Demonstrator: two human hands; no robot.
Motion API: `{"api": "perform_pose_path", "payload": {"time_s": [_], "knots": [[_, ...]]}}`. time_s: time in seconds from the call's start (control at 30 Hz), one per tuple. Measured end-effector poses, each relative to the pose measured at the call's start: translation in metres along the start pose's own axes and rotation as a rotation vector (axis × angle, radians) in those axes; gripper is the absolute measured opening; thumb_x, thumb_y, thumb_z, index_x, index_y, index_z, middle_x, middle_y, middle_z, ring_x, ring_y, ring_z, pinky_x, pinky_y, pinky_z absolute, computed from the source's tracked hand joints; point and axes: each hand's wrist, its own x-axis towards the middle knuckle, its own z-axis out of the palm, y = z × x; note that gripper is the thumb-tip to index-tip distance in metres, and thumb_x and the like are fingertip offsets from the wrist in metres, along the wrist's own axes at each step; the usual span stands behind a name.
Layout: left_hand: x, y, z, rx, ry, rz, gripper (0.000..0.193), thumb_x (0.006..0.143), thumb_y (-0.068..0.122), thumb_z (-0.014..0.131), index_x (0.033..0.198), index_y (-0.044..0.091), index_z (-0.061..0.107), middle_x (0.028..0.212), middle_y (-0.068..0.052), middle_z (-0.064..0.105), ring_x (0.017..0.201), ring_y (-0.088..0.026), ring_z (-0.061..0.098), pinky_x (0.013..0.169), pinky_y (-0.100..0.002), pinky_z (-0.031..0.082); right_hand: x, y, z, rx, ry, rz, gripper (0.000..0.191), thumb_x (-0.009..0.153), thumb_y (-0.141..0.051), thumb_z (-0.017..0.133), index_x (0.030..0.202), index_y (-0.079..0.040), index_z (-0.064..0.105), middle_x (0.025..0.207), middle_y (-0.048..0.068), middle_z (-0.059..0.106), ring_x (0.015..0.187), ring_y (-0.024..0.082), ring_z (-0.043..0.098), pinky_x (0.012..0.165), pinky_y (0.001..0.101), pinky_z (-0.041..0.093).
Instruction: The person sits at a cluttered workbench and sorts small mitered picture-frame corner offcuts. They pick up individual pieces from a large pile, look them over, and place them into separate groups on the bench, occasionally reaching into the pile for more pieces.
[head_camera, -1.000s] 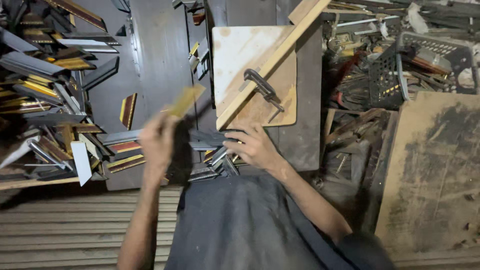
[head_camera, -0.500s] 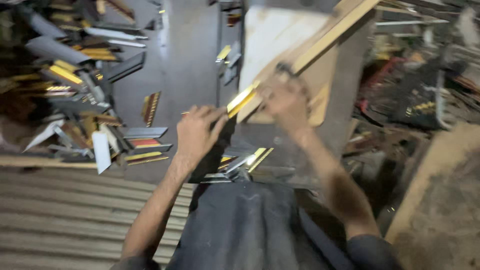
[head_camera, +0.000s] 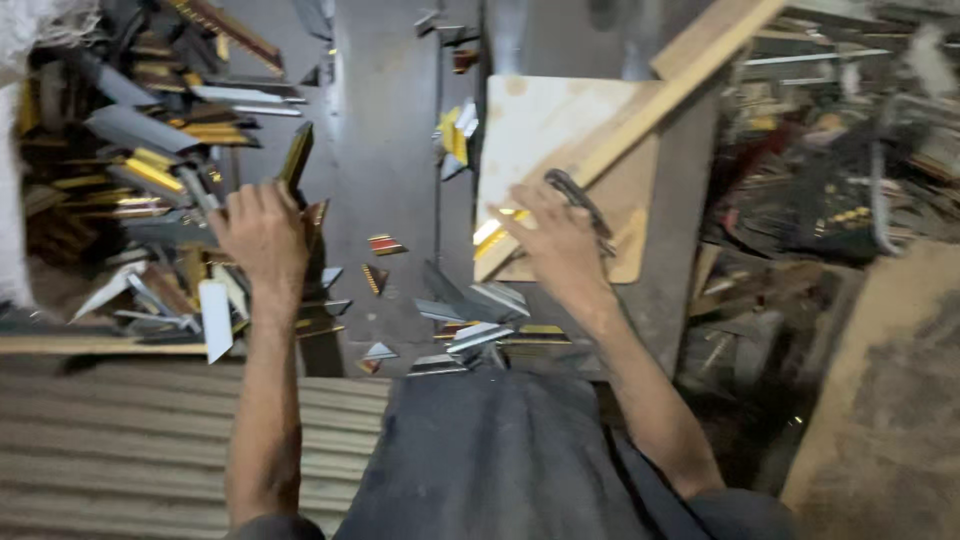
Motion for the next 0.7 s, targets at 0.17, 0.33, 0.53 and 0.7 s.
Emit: {"api": "perform_pose_path", "payload": {"time_s": [0.17, 0.33, 0.53, 0.7], "knots": [[-0.017, 0.019, -0.012, -0.570, 0.227, -0.184, 0.019, 0.115, 0.014, 0.053, 0.107, -0.002, 0.062, 0.103, -0.016, 0.060, 0.098, -0.034, 0.057, 0.086, -0.044, 0.044, -0.014, 0.004, -0.004, 0.273, -0.078, 0.076, 0.030, 0.081, -0.007, 0.075, 0.111, -0.011, 0.073, 0.115, 0.002, 0.069, 0.121, 0.019, 0.062, 0.092, 0.0425, 0.042], [-0.056, 0.076, -0.050, -1.007, 0.152, -0.153, 0.018, 0.109, 0.015, 0.065, 0.114, -0.002, 0.071, 0.102, -0.018, 0.072, 0.090, -0.034, 0.068, 0.080, -0.043, 0.052, -0.063, -0.040, -0.007, 0.458, 0.128, -0.012, 0.016, 0.087, -0.013, 0.078, 0.103, -0.012, 0.075, 0.111, 0.002, 0.072, 0.112, 0.022, 0.067, 0.101, 0.0428, 0.047], [-0.053, 0.146, -0.085, -1.193, -0.287, -0.006, 0.026, 0.098, 0.020, 0.070, 0.120, 0.007, 0.073, 0.105, -0.018, 0.076, 0.094, -0.029, 0.077, 0.080, -0.037, 0.058, -0.062, -0.034, -0.009, 0.439, 0.172, 0.031, 0.024, 0.081, -0.015, 0.080, 0.105, -0.012, 0.076, 0.112, 0.005, 0.069, 0.113, 0.025, 0.063, 0.095, 0.0409, 0.049], [-0.011, 0.174, -0.098, -0.847, -0.523, 0.076, 0.024, 0.098, 0.031, 0.069, 0.106, 0.010, 0.078, 0.082, -0.019, 0.073, 0.083, -0.040, 0.071, 0.071, -0.048, 0.055, -0.036, -0.001, -0.015, -0.002, 0.034, -0.065, 0.041, 0.084, -0.020, 0.077, 0.125, -0.013, 0.074, 0.118, 0.000, 0.069, 0.121, 0.023, 0.062, 0.096, 0.0386, 0.037]]}}
